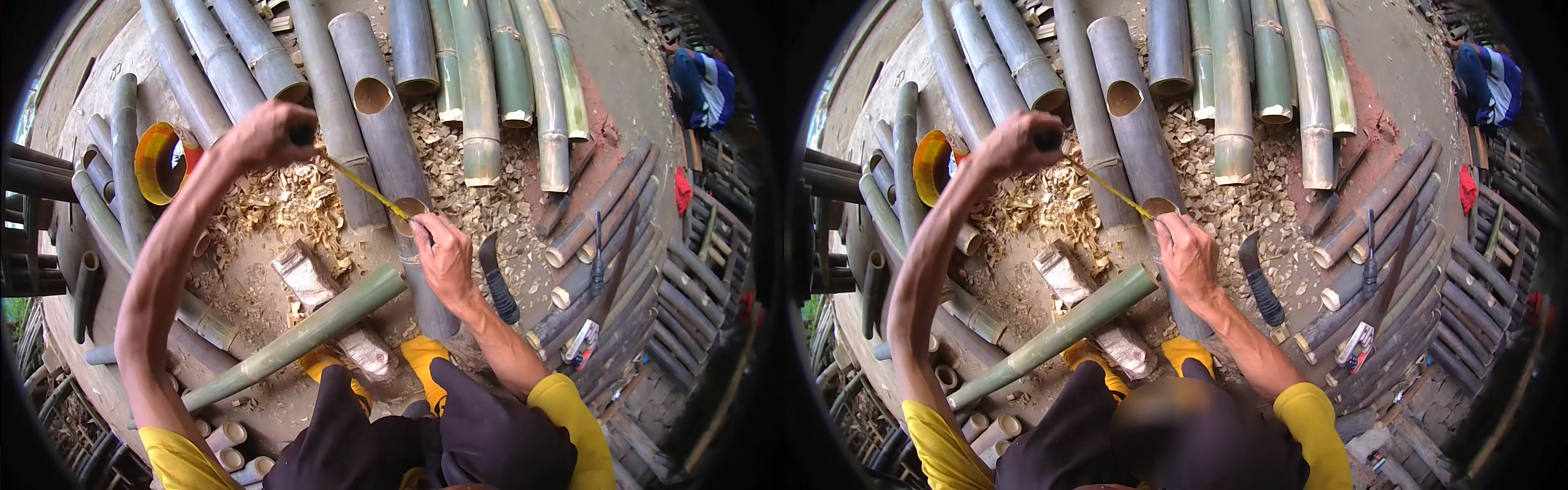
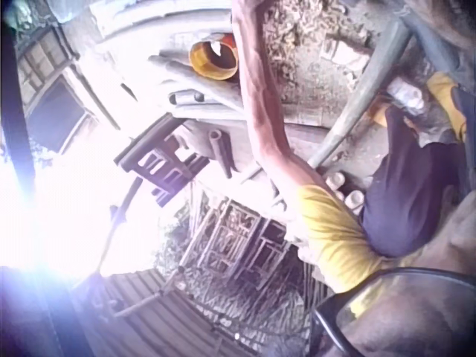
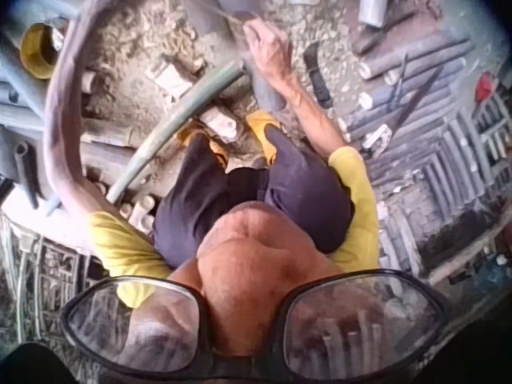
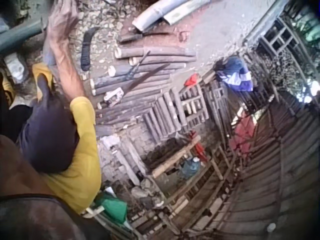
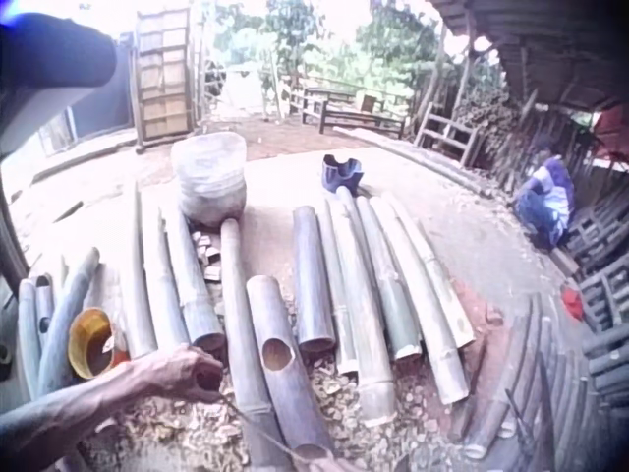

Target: The person prepares bamboo poles by using a saw to cut them into sections and a mallet with a chisel-like tool to create holes or notches, while measuring dimensions with a tape measure.

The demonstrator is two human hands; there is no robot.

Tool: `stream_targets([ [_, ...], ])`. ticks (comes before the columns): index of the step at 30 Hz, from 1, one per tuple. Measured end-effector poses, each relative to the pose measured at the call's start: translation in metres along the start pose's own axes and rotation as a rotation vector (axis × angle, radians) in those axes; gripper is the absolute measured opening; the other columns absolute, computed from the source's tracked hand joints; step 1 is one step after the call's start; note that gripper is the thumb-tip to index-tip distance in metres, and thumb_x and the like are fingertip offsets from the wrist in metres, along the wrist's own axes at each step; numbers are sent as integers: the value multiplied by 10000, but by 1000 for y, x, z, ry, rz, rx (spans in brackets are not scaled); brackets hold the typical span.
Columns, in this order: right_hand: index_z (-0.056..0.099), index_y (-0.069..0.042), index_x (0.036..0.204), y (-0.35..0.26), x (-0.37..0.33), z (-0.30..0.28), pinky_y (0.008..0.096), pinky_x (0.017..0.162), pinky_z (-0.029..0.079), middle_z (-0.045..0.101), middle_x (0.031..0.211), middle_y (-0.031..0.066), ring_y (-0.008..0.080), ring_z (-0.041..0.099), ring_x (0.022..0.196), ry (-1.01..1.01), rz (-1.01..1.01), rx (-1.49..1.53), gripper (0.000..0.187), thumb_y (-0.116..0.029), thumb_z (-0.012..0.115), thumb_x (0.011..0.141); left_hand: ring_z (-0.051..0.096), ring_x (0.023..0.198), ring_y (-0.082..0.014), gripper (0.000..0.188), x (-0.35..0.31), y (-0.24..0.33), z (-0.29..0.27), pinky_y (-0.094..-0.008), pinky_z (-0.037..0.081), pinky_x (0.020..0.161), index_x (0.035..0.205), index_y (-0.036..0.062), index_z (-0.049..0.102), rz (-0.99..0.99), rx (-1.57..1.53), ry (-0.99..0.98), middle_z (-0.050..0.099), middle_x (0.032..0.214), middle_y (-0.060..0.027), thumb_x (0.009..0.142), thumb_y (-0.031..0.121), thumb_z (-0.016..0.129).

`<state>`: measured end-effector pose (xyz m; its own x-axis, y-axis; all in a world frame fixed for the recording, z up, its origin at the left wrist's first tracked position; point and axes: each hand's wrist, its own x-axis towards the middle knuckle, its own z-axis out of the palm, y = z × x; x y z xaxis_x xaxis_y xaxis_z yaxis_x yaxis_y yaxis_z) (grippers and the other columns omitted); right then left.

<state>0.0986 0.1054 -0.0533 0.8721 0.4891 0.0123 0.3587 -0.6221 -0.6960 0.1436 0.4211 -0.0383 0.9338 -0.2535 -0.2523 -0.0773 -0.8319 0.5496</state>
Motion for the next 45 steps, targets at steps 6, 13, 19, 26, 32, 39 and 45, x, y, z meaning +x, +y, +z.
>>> stream_targets([
  [6,534,-26,834,8,-8,20,422,485,456,607,661,182,359,614,586,45,-3,-88,66,-66,582,854,585,597,-197,213,57,-15,-36,-357,499,592,797,100,639,-64,255,59,616,676,-58,746,290,719],
  [13,540,-30,821,5,-6,13,418,505,460,617,648,183,342,634,612,9,120,-90,83,-92,580,857,646,734,-216,376,120,4,-20,-377,545,643,926,146,655,-174,403,168,672,815,-48,703,434,745],
  [19,565,-44,840,8,-5,13,427,531,465,624,664,185,351,636,625,-22,161,-50,94,-133,586,862,653,733,-279,258,138,1,-13,-398,523,599,817,139,668,-98,432,221,658,742,-84,624,284,759],
  [26,593,-45,852,10,-6,11,409,523,460,629,675,182,333,640,612,-37,171,-13,91,-134,608,851,661,730,-263,276,150,12,-17,-391,521,572,827,149,673,-134,490,203,660,750,-74,586,248,764],
  [32,603,-39,863,13,-6,15,390,526,467,639,692,172,321,648,626,-9,164,46,92,-127,622,845,665,752,-257,361,163,15,-26,-375,533,581,861,150,693,-122,567,53,674,791,-70,514,181,783],
  [39,605,-33,884,4,-6,12,373,543,486,656,727,158,317,658,652,-51,206,-18,91,-117,617,851,660,714,-247,364,166,8,-34,-380,527,562,841,147,700,-74,500,-1,668,761,-71,495,203,799],
  [45,604,-39,887,0,-5,14,363,532,485,655,711,151,305,660,638,-4,159,-43,85,-106,630,841,658,684,-237,398,174,12,-37,-371,521,535,871,124,703,-73,559,-103,674,750,-87,496,214,803],
])
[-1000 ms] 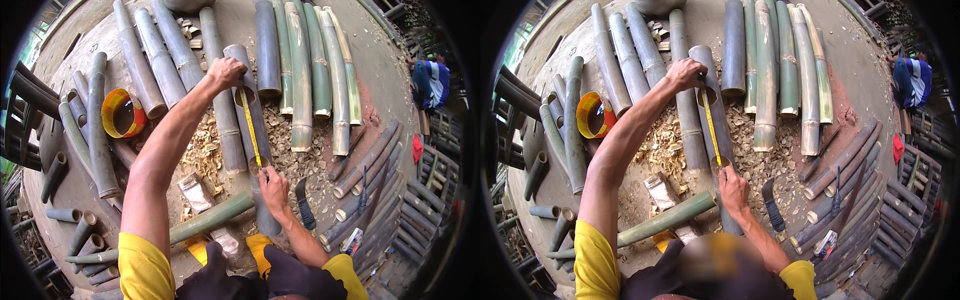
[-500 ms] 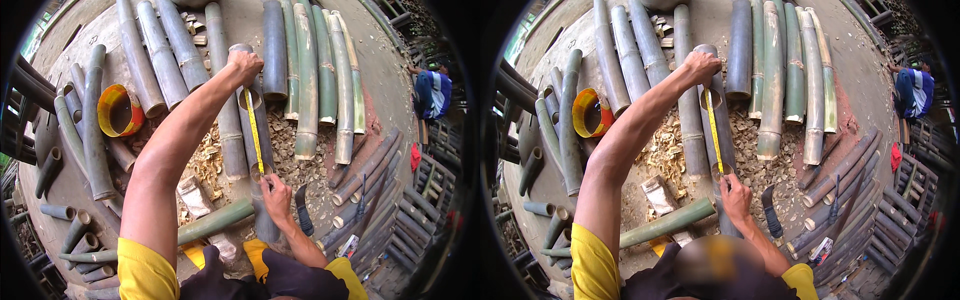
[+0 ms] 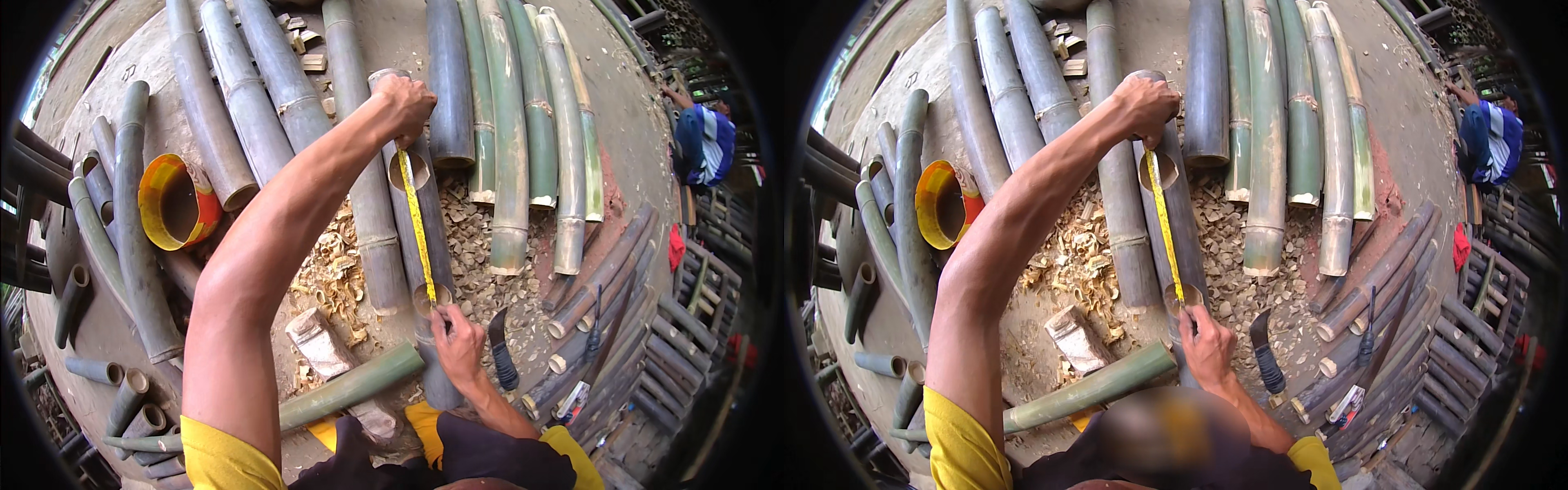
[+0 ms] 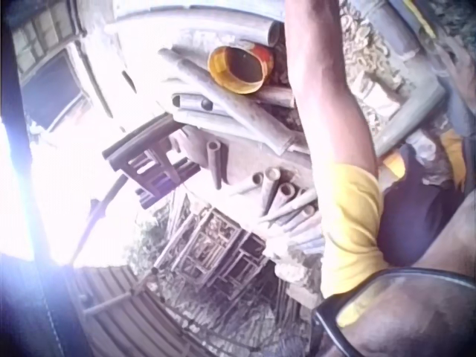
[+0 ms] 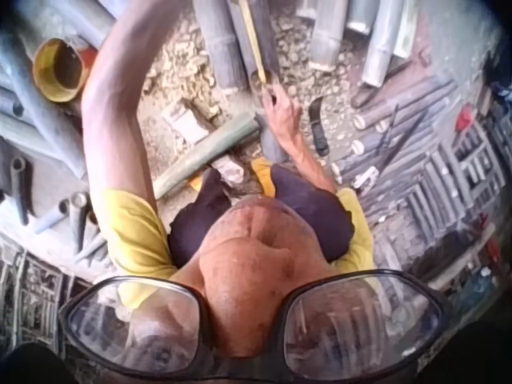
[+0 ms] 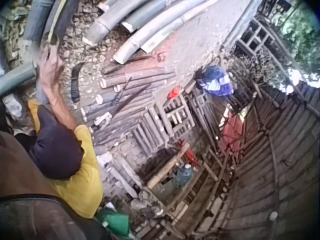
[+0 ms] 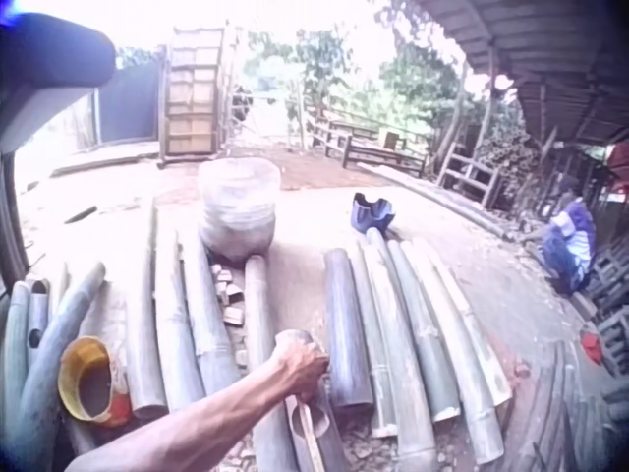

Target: The person prepares bamboo poles by using a saw to cut them into sections and a mallet with a chisel-like tool to create holes or notches, while measuring dimensions with a tape measure.

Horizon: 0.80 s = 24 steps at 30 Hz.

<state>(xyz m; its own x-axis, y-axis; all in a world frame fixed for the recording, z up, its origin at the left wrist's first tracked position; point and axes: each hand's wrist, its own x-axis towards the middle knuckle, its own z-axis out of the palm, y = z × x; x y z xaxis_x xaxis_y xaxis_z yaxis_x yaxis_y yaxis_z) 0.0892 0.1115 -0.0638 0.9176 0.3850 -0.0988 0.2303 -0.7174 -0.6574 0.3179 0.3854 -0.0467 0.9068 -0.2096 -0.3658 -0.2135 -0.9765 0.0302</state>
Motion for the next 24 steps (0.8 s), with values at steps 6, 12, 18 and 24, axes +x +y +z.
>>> stream_targets([
  [6,609,-51,886,5,-2,2,364,520,482,657,710,143,301,658,625,3,42,12,79,-103,637,833,653,690,-233,383,-12,-13,9,-375,516,548,854,122,691,25,-87,140,669,741,-69,533,294,812],
  [12,603,-60,886,0,-2,-2,376,520,475,651,686,128,310,641,595,-14,89,-70,88,-114,641,827,641,716,-251,414,-13,-20,12,-393,510,574,833,117,671,2,-187,206,645,744,-71,522,345,822],
  [18,600,-58,888,2,-2,1,381,531,480,655,700,133,316,645,612,-3,38,-71,93,-117,640,826,645,751,-271,423,-11,-18,14,-404,515,595,849,108,667,-35,-137,225,651,785,-94,508,311,813],
  [24,603,-56,886,4,-2,2,383,526,478,654,699,133,319,642,607,21,8,-61,94,-120,640,827,649,775,-281,400,-13,-14,18,-405,522,616,851,102,661,-64,-191,213,657,792,-101,519,275,804],
])
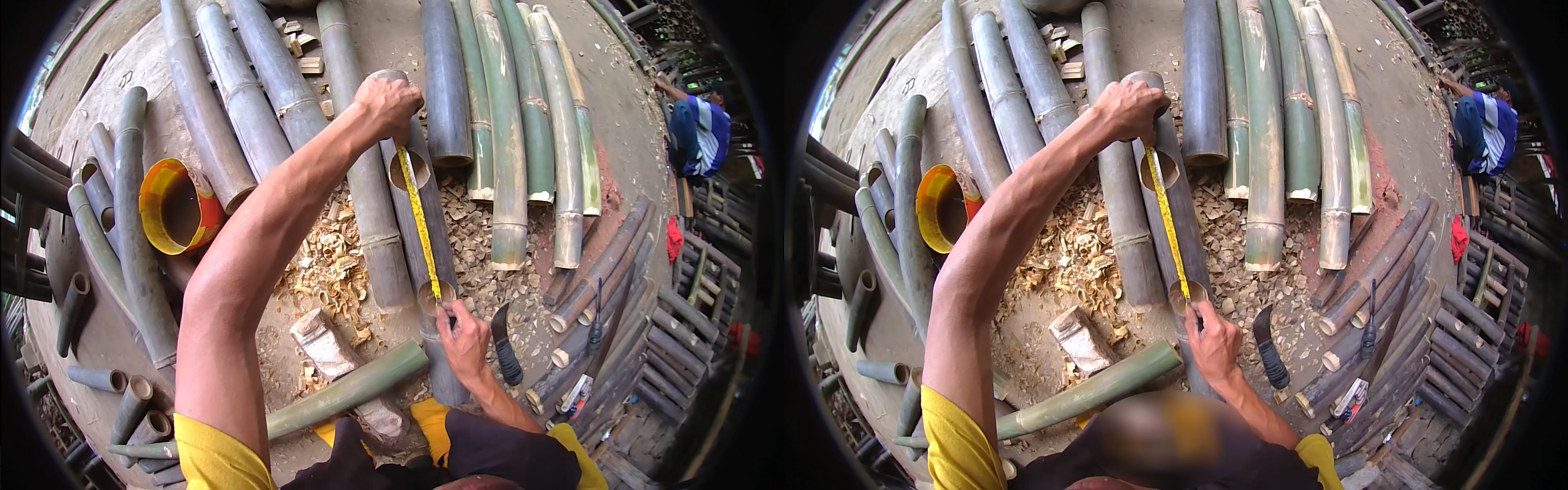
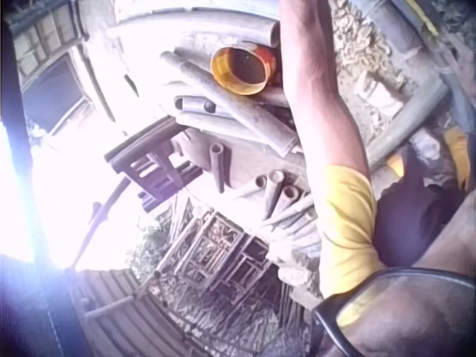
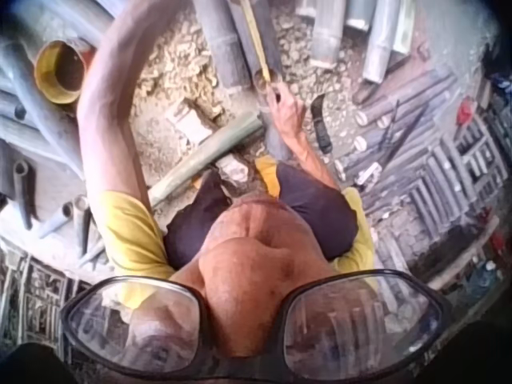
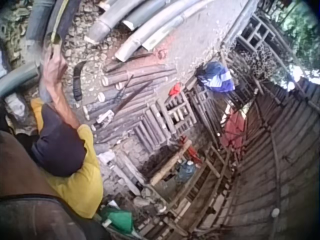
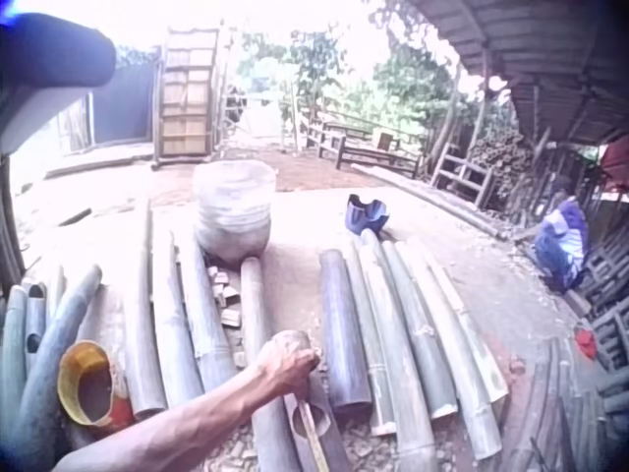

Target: The person prepares bamboo poles by using a saw to cut them into sections and a mallet with a chisel-like tool to create holes or notches, while measuring dimensions with a tape measure.

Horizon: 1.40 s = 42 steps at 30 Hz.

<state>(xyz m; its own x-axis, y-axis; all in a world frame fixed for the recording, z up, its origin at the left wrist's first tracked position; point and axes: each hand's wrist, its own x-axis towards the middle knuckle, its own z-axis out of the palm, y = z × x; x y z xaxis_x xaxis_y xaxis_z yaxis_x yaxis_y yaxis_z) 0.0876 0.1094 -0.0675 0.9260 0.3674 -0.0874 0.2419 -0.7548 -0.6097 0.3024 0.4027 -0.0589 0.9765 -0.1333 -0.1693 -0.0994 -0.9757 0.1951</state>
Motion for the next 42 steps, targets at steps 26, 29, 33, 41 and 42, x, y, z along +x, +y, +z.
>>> stream_targets([
  [26,593,-46,870,0,1,1,364,498,479,661,709,132,296,651,593,9,-46,-8,85,-99,642,826,658,746,-263,413,-2,0,-4,-394,519,577,894,105,656,-23,-52,-21,660,758,-103,544,278,790],
  [29,593,-48,872,-1,1,2,361,484,473,656,690,132,292,646,571,9,-66,-31,91,-100,649,822,655,738,-262,432,-11,-4,-3,-396,514,568,912,117,654,-18,-134,-9,659,749,-97,553,310,797],
  [33,591,-51,873,0,1,2,362,479,467,648,672,131,295,638,558,24,-75,-20,97,-99,655,819,655,736,-265,452,-12,-8,4,-392,514,576,925,125,653,-11,-111,50,658,746,-97,551,329,804],
  [41,586,-47,874,1,2,2,369,499,473,638,668,142,314,638,589,5,-54,25,101,-97,654,819,654,766,-273,415,-12,0,-6,-404,523,612,938,130,658,-37,-16,15,674,804,-87,623,370,782],
  [42,585,-45,878,1,3,-1,371,506,475,637,674,148,319,638,600,0,-40,29,104,-98,653,820,654,766,-273,415,-12,-1,-4,-404,523,612,938,130,658,-36,-24,13,674,804,-87,623,370,782],
])
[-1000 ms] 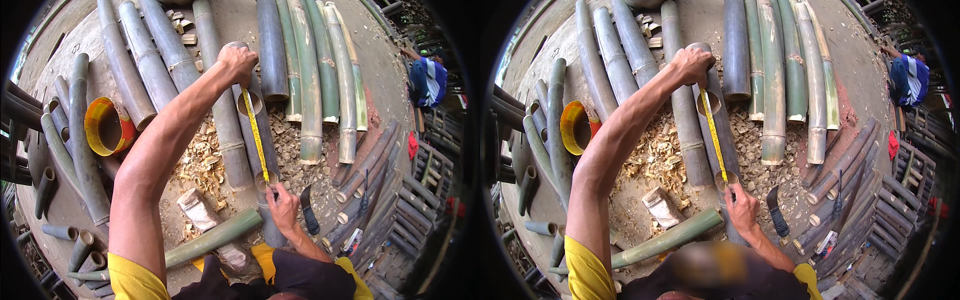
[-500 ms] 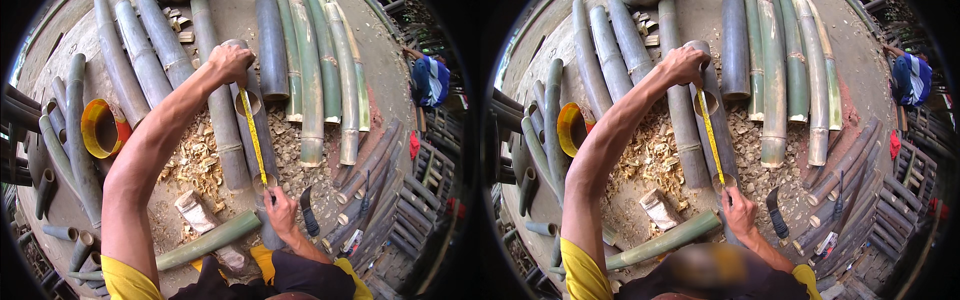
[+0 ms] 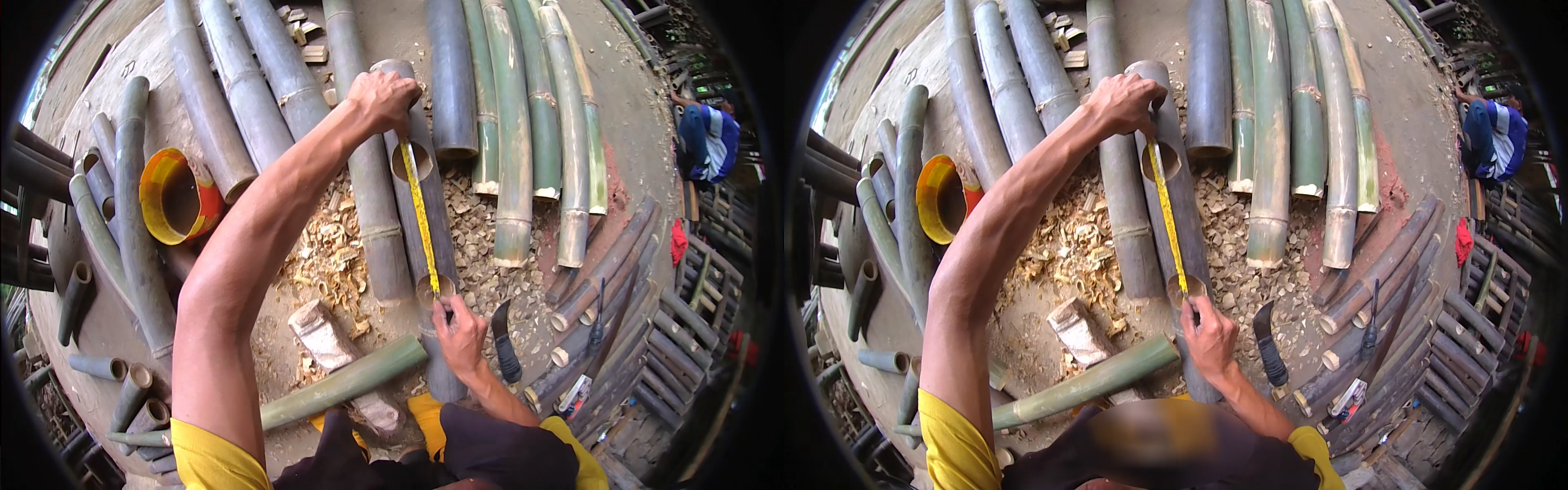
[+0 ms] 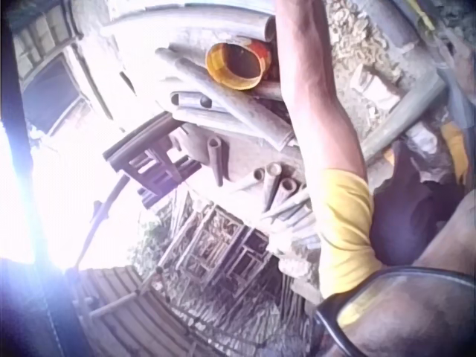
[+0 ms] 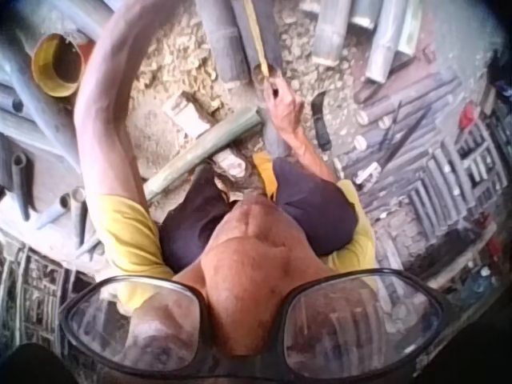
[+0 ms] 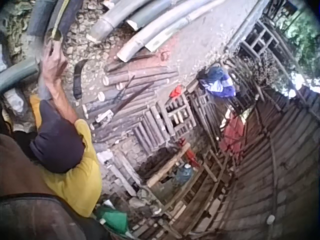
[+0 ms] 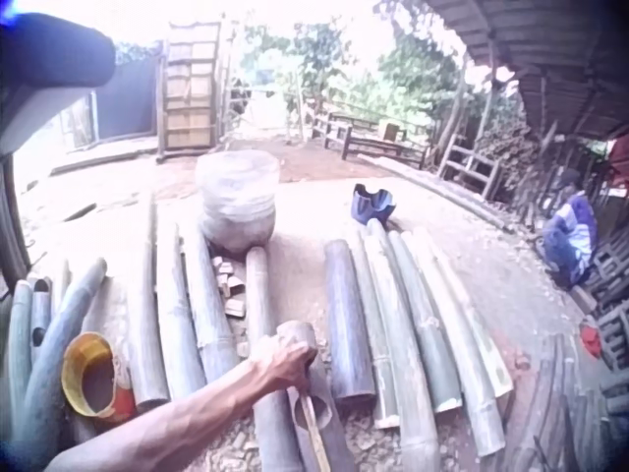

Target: The person prepares bamboo poles by using a saw to cut them into sections and a mallet with a chisel-like tool to create holes or notches, while measuring dimensions with a tape measure.

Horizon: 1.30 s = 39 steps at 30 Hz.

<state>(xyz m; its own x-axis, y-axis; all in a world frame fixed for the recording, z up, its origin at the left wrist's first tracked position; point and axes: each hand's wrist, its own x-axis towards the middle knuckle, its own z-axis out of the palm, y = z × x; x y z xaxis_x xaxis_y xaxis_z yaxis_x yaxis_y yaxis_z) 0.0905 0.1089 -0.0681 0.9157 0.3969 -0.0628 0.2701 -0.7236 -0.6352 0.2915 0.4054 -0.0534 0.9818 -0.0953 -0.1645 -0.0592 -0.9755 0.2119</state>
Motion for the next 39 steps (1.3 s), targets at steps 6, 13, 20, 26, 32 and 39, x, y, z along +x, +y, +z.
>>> stream_targets([
  [6,476,8,1247,8,-10,-12,282,537,482,674,845,85,126,582,583,76,79,387,435,-64,616,841,629,644,-219,243,-96,-16,5,-371,511,621,812,57,664,54,-196,-175,667,737,-89,804,299,671],
  [13,144,-33,1446,56,-123,-36,439,976,386,362,1352,278,378,449,1172,-393,130,18,966,-250,737,715,472,605,-50,259,-274,-23,10,-214,394,558,846,4,608,-290,-874,85,511,660,34,861,262,593],
  [20,163,9,1431,69,-117,-36,457,1030,372,369,1354,279,378,466,1177,-299,2,454,1012,-394,722,692,538,561,-70,228,-398,68,3,-203,413,493,828,45,587,-626,-1221,180,579,698,-12,867,269,572],
  [26,412,40,1316,16,5,-45,418,900,480,562,1163,243,328,587,1015,-33,-153,398,796,-454,682,753,533,586,-76,230,-487,137,35,-210,409,522,836,16,622,-714,-1293,150,586,693,-16,856,241,578],
  [32,576,-16,1193,8,-50,-74,276,585,539,667,919,141,153,648,682,-379,46,407,488,-419,501,929,407,532,-61,240,-494,197,82,-253,318,481,746,14,604,-779,-1195,-42,509,622,17,852,226,572],
  [39,558,44,1030,16,-83,-24,227,472,488,610,736,70,104,574,552,-186,210,848,231,-77,645,854,448,529,-91,250,-465,190,93,-276,358,505,710,24,627,-833,-949,-3,518,558,-26,799,251,572],
])
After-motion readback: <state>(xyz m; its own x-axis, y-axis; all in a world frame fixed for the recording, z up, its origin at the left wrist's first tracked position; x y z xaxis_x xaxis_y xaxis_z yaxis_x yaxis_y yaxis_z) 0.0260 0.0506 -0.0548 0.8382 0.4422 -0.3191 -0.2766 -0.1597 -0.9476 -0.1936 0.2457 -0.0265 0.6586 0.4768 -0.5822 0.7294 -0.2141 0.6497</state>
